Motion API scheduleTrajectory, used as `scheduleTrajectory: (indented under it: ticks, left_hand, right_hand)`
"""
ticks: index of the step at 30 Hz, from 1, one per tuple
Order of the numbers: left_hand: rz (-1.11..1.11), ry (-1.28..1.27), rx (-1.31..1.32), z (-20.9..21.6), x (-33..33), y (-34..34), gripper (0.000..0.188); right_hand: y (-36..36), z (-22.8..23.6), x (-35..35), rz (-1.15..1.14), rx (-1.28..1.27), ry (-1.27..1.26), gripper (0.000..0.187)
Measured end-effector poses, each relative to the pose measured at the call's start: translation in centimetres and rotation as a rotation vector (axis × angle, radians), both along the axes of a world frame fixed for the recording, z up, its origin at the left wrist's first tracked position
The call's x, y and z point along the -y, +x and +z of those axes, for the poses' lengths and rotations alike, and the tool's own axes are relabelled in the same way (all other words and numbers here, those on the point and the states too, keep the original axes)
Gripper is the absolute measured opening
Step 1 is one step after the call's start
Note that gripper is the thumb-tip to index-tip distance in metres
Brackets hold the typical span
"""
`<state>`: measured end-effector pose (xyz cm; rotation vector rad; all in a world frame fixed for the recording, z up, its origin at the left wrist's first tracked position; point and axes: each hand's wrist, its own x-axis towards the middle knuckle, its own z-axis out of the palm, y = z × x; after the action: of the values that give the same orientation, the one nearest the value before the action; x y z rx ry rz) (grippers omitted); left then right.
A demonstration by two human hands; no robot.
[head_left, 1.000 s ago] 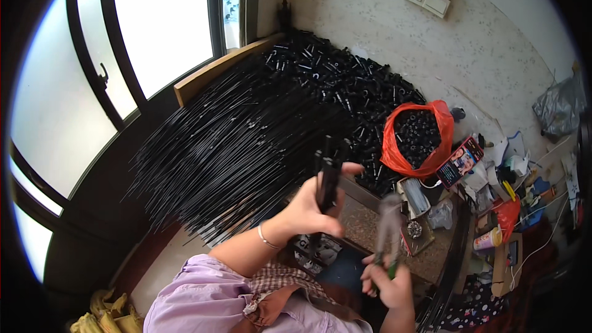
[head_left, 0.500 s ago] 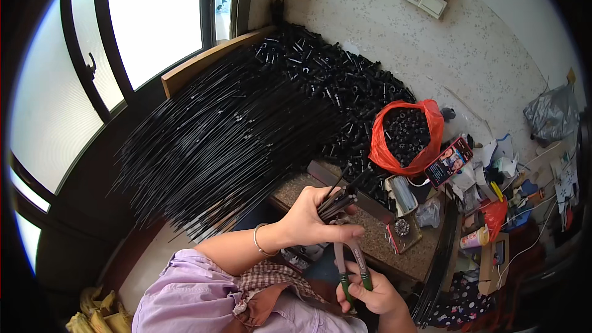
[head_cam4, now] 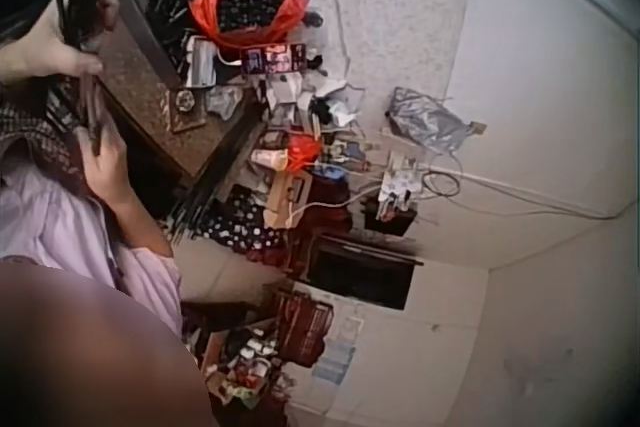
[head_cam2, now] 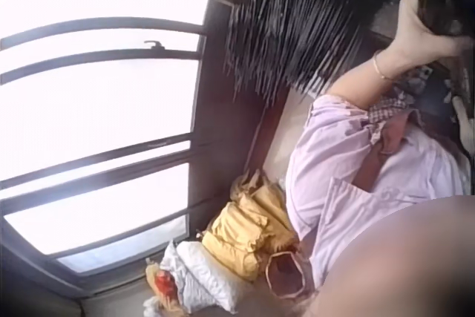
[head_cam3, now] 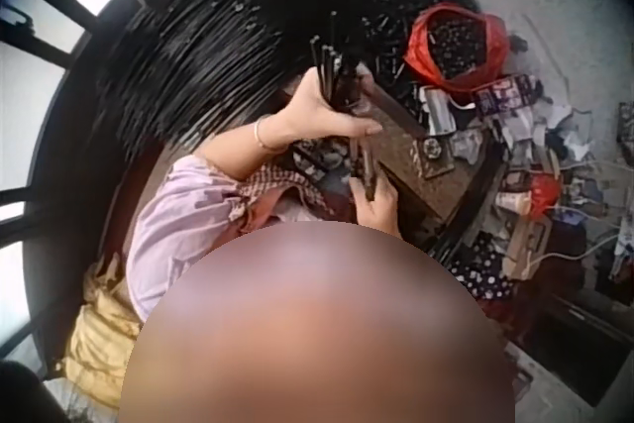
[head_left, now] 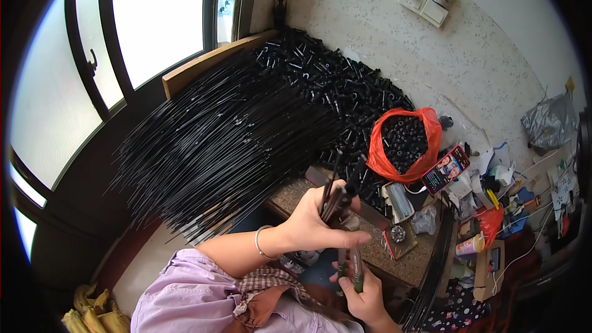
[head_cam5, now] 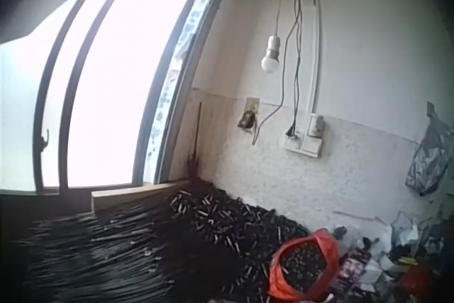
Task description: Assembling bundles of thin black rods by threading them through connectors and securing them with pliers.
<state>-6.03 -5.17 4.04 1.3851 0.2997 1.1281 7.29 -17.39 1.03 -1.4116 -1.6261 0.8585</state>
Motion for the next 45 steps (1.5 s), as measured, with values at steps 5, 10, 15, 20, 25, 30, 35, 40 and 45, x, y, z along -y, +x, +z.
scheduleTrajectory:
  ticks: [5,10,15,20,25,30,35,40,45]
  left_hand:
    - [0.042,0.028,0.054,-0.7,-0.1,0.4,0.033]
    - [0.097,0.109,0.037,-0.7,-0.2,0.7,0.029]
    - [0.028,0.004,0.014,0.0,-0.3,1.2,0.029]
    - [0.061,0.023,-0.122,0.3,-0.3,1.8,0.015]
    - [-0.05,0.114,-0.185,-0.6,-0.3,2.4,0.016]
    - [-0.249,-0.055,0.266,0.5,-1.4,1.5,0.025]
    - [-0.364,-0.206,1.031,4.2,-3.2,-1.0,0.024]
    - [-0.194,-0.479,0.903,-0.8,-1.3,2.0,0.024]
    - [-0.385,-1.328,0.632,-13.7,2.9,5.7,0.024]
  right_hand:
    - [-0.6,0.5,0.2,-0.088,0.197,0.025,0.038]
    - [-1.2,-0.8,0.2,-0.137,0.074,-0.035,0.012]
    - [1.6,1.1,-0.7,-0.104,0.016,-0.136,0.011]
    - [8.8,-2.3,-1.3,-0.388,0.491,0.048,0.034]
    - [11.7,-4.7,0.2,-0.54,0.874,-0.117,0.04]
    - [13.7,-5.7,1.2,-0.568,0.931,-0.073,0.04]
    - [14.8,-5.9,1.7,-0.493,0.955,-0.029,0.046]
    - [13.2,0.8,1.5,-0.124,-0.912,0.335,0.081]
    - [13.4,6.3,3.1,-0.443,-0.937,1.062,0.038]
